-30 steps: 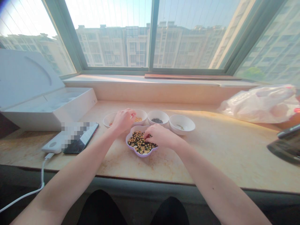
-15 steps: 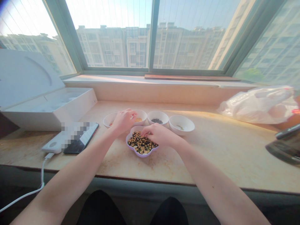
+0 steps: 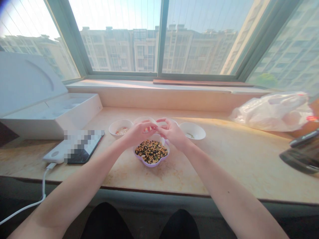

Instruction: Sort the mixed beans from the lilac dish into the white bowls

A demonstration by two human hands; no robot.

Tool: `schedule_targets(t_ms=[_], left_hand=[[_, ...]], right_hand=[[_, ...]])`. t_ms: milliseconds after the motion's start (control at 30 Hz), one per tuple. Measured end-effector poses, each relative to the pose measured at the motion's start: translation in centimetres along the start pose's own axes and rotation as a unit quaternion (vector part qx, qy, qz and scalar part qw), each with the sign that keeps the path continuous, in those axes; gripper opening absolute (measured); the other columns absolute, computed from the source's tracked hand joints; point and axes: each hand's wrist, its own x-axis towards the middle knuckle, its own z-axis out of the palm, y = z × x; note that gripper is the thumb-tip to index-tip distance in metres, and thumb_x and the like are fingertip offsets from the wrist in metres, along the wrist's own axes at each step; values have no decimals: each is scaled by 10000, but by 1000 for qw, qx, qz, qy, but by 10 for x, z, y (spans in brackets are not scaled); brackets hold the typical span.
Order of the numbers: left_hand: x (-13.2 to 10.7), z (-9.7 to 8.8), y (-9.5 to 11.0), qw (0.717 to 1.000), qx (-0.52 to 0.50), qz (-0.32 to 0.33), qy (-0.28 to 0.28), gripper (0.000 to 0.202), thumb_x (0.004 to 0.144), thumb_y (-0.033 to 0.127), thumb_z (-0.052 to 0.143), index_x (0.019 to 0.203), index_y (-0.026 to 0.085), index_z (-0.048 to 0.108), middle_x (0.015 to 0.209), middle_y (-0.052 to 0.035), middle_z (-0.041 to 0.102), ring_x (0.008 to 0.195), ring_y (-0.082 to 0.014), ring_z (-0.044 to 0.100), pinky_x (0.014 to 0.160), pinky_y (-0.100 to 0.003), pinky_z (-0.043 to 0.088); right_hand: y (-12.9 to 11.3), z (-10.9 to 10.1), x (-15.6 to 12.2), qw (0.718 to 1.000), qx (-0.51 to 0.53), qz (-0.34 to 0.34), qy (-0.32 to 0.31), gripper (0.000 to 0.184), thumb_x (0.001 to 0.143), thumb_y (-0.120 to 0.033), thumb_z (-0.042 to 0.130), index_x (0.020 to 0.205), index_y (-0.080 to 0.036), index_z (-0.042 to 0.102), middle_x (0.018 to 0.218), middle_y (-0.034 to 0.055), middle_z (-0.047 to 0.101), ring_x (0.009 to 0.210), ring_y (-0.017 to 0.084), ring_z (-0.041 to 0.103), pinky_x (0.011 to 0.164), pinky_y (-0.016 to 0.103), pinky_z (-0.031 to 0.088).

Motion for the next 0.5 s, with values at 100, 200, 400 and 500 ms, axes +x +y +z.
schedule_targets(t_ms=[100,200,400,500], left_hand=[[0,2,-1,1000,-12,12,16,147,968,208,618,987,211,764,967,-37,724,858,-155,677,858,-308,538],[1,1,-4,999,-22,25,36,132,973,214,628,969,210,760,969,-39,725,866,-152,676,855,-300,534],[0,-1,-11,997,-22,20,65,128,974,220,634,915,207,747,993,-37,728,864,-148,677,829,-286,535],[1,-3,-16,996,-8,-12,85,129,970,212,632,921,201,752,1008,-38,730,840,-145,676,823,-286,535]], right_hand=[[-1,0,-2,999,30,9,-8,669,762,-632,806,1236,-193,633,824,29,726,610,123,522,545,262,395],[-1,0,-2,999,44,6,-23,662,783,-609,800,1276,-193,653,821,26,703,617,121,508,554,267,396],[-1,5,-2,992,-110,-50,21,489,980,-459,571,1345,-143,648,736,40,707,633,165,579,592,298,441],[-3,7,-6,959,-263,-105,11,343,971,-276,534,1230,-183,738,912,66,786,766,191,663,744,332,500]])
